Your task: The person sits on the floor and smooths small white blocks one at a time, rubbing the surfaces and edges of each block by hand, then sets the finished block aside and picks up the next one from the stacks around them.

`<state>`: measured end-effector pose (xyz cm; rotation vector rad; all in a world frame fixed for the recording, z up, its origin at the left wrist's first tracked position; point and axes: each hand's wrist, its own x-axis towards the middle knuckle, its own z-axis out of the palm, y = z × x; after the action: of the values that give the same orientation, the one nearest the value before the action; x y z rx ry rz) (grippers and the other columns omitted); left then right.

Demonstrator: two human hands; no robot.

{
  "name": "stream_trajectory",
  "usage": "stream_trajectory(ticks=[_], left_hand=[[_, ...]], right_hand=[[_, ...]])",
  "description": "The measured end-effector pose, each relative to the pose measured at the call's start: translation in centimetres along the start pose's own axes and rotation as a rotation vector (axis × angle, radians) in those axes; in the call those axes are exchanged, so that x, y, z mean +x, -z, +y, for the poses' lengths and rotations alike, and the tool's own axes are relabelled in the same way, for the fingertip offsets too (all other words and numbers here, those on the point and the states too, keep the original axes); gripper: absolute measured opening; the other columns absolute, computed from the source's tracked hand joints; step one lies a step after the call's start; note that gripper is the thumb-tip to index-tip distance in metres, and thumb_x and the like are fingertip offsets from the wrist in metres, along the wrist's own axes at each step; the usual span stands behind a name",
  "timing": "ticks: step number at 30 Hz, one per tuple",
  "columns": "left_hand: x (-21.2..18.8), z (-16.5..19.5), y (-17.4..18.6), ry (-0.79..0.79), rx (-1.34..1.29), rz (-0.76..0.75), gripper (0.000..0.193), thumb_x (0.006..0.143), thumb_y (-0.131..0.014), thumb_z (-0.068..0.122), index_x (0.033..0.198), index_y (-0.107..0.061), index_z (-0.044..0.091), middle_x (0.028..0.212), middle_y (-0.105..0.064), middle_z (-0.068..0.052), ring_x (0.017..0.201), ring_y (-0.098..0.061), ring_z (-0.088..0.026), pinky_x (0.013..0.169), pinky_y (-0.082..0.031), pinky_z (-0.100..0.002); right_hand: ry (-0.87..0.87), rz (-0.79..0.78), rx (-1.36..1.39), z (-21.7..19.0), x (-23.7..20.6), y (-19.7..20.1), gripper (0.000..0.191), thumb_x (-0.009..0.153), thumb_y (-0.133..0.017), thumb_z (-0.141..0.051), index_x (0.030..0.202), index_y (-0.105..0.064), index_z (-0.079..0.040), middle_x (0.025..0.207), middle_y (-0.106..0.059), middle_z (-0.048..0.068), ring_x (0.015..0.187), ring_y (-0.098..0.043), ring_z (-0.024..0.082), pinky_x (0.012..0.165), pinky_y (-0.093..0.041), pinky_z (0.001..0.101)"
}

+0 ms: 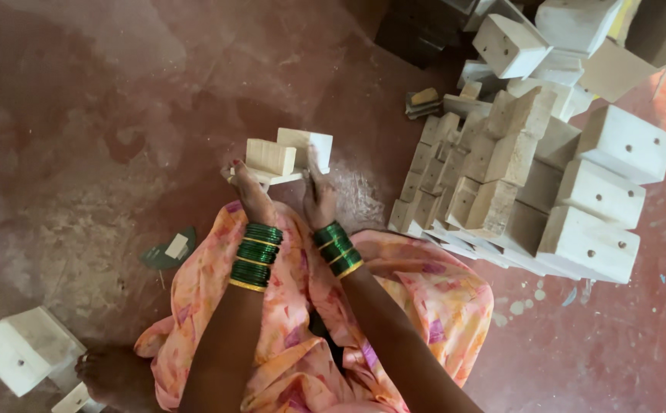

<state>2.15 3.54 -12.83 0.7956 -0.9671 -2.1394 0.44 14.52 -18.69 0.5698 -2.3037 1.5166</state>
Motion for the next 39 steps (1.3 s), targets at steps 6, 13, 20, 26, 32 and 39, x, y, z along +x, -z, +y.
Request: stream_trajectory(ticks=[6,13,20,26,32,39], left_hand=[[-0.1,-0.6,0.0,-0.111,0.026,0.01,0.052,0.107,-0.052,0.043,0.138,-0.042,0.002,0.12,-0.053,-0.012,0.111,-0.054,-0.023,0.098,-0.047,-0.037],[-2.4,-0.6,-1.7,-0.022,0.047,-0.058,0.057,0.103,-0.048,0.047,0.136,-0.037,0.002,0.117,-0.057,-0.016,0.106,-0.06,-0.025,0.091,-0.053,-0.039],[-4.5,-1.1,-2.2,0.043,0.046,0.074,0.063,0.106,-0.045,0.052,0.137,-0.046,-0.003,0.125,-0.061,-0.016,0.114,-0.062,-0.026,0.098,-0.052,-0.037],[-5.4,-1.7,-1.9,0.063,-0.003,-0.077,0.063,0.106,-0.046,0.051,0.142,-0.041,0.0,0.132,-0.055,-0.015,0.12,-0.055,-0.023,0.104,-0.046,-0.037],[-3.3,-1.3,-0.9,0.008,0.038,-0.159,0.054,0.107,-0.045,0.048,0.142,-0.045,0.007,0.141,-0.054,-0.005,0.132,-0.052,-0.015,0.113,-0.04,-0.033],[-4.0,-1.1,-0.8,-0.07,0.328,-0.451,0.05,0.112,-0.043,0.049,0.131,-0.057,0.005,0.129,-0.057,-0.014,0.122,-0.053,-0.021,0.109,-0.042,-0.037]], right_hand=[[-0.256,0.041,-0.089,2.0,0.5,1.1,0.036,0.107,-0.053,-0.016,0.141,-0.059,-0.005,0.098,-0.061,0.03,0.081,-0.063,0.041,0.071,-0.051,0.0475],[-0.195,-0.076,-0.13,2.8,-3.6,1.6,0.019,0.101,-0.06,-0.016,0.105,-0.07,0.0,0.076,-0.059,0.028,0.063,-0.06,0.044,0.057,-0.045,0.0502],[-0.336,0.071,-0.172,1.8,-5.2,2.1,0.009,0.099,-0.061,-0.009,0.101,-0.061,0.0,0.089,-0.061,0.028,0.078,-0.061,0.044,0.067,-0.048,0.0491],[0.037,-0.06,0.069,-4.1,-5.7,4.7,0.065,0.088,-0.048,0.009,0.152,-0.05,-0.002,0.144,-0.055,0.036,0.128,-0.059,0.048,0.098,-0.056,0.0446],[-0.032,-0.172,-0.146,1.0,-7.2,5.4,0.062,0.084,-0.053,0.008,0.145,-0.056,-0.003,0.132,-0.064,0.027,0.115,-0.063,0.041,0.106,-0.05,0.0459],[-0.476,0.163,-0.032,3.3,-6.0,7.7,0.057,0.096,-0.058,0.001,0.152,-0.051,-0.008,0.107,-0.066,0.025,0.08,-0.056,0.036,0.075,-0.048,0.0427]])
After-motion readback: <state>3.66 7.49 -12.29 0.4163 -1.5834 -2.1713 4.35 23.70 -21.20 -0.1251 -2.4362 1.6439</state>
